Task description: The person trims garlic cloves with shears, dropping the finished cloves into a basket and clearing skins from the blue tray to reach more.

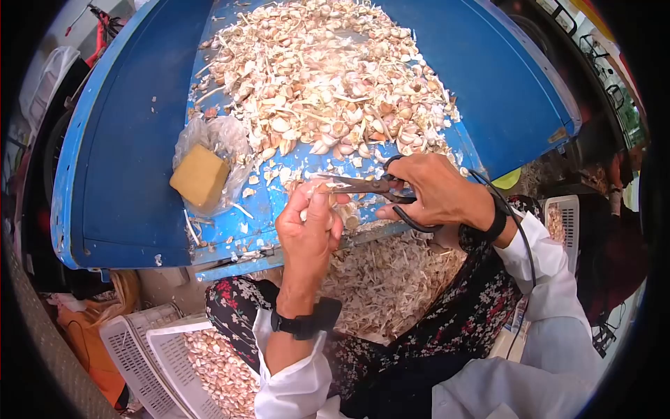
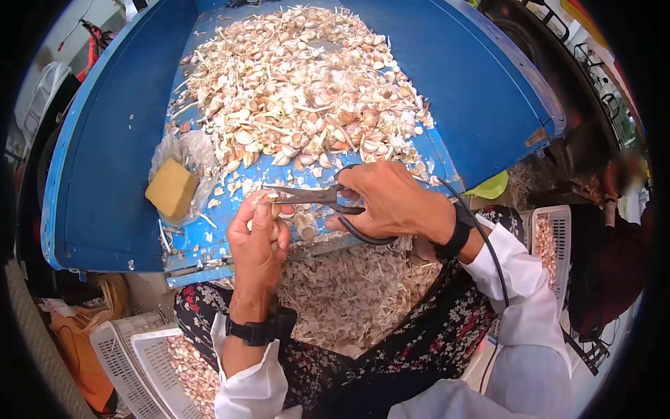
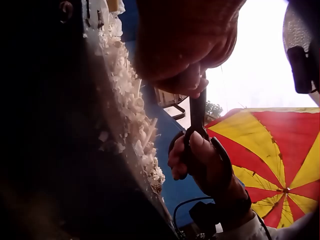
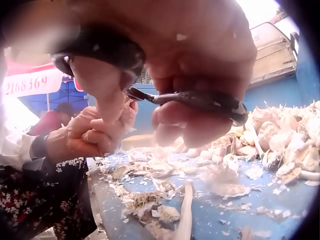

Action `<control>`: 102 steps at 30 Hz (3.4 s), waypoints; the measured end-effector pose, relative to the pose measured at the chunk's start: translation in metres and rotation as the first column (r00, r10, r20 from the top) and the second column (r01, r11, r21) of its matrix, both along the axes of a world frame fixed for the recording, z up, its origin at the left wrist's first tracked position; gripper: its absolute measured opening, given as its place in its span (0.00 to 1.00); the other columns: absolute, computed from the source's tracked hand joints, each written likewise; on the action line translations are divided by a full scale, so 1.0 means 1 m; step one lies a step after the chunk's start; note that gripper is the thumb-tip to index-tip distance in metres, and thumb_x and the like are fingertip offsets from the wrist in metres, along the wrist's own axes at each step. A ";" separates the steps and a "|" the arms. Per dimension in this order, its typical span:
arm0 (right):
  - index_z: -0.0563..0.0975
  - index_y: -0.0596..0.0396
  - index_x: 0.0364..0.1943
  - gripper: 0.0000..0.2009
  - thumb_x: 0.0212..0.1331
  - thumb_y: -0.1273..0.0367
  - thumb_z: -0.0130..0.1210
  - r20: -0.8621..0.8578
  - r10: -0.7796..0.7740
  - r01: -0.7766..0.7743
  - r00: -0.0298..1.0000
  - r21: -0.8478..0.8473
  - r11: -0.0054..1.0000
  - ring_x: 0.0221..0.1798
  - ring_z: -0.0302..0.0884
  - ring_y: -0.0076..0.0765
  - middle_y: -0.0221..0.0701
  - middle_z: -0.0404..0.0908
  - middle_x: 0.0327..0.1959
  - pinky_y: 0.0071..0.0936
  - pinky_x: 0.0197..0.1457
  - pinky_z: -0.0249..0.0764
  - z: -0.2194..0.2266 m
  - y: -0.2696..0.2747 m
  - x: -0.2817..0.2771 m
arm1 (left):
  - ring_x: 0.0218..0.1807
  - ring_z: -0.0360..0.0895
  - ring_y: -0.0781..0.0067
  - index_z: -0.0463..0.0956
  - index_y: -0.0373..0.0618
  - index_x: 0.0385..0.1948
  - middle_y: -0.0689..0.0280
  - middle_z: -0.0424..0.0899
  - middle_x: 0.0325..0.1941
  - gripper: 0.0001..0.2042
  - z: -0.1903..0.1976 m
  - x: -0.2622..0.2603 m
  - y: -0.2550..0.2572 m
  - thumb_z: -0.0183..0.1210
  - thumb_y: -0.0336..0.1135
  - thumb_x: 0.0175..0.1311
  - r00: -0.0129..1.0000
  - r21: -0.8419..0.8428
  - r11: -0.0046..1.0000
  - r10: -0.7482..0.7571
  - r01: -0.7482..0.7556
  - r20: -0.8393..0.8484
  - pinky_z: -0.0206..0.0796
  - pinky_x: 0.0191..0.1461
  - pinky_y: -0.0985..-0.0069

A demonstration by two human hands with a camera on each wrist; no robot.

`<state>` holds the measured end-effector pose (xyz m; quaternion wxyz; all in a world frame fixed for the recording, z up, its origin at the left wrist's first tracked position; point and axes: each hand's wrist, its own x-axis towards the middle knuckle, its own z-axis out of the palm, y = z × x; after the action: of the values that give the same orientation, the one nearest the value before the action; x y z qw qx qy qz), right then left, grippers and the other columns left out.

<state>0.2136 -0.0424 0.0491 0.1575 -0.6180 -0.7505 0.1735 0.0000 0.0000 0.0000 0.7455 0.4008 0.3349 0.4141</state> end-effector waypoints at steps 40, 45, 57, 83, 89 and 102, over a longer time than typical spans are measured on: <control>0.75 0.60 0.18 0.13 0.36 0.66 0.67 -0.505 -0.239 0.262 0.829 -0.026 0.965 0.17 0.63 0.18 0.26 0.71 0.11 0.23 0.19 0.60 -0.014 0.044 0.006 | 0.15 0.63 0.87 0.73 0.41 0.46 0.75 0.70 0.20 0.16 -0.014 0.046 -0.008 0.61 0.40 0.61 0.999 -0.206 0.978 -0.030 0.038 0.041 0.47 0.14 0.89; 0.74 0.61 0.17 0.16 0.38 0.64 0.69 -0.467 -0.158 0.223 0.870 0.088 0.971 0.14 0.63 0.18 0.28 0.71 0.10 0.23 0.17 0.59 -0.018 0.037 -0.018 | 0.18 0.66 0.87 0.74 0.43 0.40 0.73 0.74 0.23 0.11 -0.021 0.043 -0.007 0.60 0.39 0.62 0.994 -0.070 0.991 -0.109 0.110 0.015 0.50 0.15 0.89; 0.73 0.62 0.24 0.13 0.44 0.68 0.66 -0.630 -0.361 0.309 0.687 -0.197 0.930 0.17 0.73 0.24 0.33 0.74 0.16 0.22 0.21 0.68 -0.006 0.038 -0.009 | 0.16 0.64 0.86 0.72 0.38 0.45 0.61 0.79 0.40 0.12 -0.018 0.035 -0.006 0.55 0.35 0.64 0.948 -0.187 0.977 -0.036 0.100 0.316 0.46 0.12 0.89; 0.73 0.63 0.23 0.07 0.45 0.72 0.57 0.146 -0.217 0.203 0.965 0.106 0.973 0.22 0.69 0.52 0.46 0.75 0.20 0.38 0.28 0.65 -0.049 0.072 0.064 | 0.29 0.75 0.75 0.71 0.39 0.35 0.62 0.74 0.34 0.09 -0.021 0.026 0.000 0.51 0.35 0.68 0.758 -0.461 0.838 0.092 0.291 0.646 0.54 0.09 0.93; 0.73 0.62 0.21 0.15 0.44 0.62 0.63 -0.065 -0.190 0.193 0.980 0.050 0.980 0.18 0.65 0.43 0.44 0.71 0.15 0.35 0.25 0.63 -0.015 0.059 0.044 | 0.27 0.75 0.79 0.73 0.37 0.40 0.59 0.79 0.39 0.08 -0.019 0.034 -0.003 0.57 0.30 0.63 0.903 -0.379 0.916 0.047 0.132 0.427 0.53 0.11 0.93; 0.75 0.61 0.23 0.20 0.38 0.58 0.69 -0.457 -0.090 0.098 0.885 -0.005 0.995 0.19 0.69 0.34 0.40 0.74 0.16 0.30 0.25 0.66 -0.003 0.026 -0.005 | 0.16 0.69 0.84 0.68 0.39 0.49 0.66 0.76 0.24 0.15 -0.020 0.045 -0.016 0.54 0.38 0.66 0.996 -0.073 0.997 0.021 -0.015 0.082 0.51 0.10 0.91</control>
<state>0.2090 -0.0161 0.0464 0.3434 -0.5940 -0.6631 0.2993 0.0447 -0.0160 -0.0199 0.7688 0.3530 0.3223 0.4248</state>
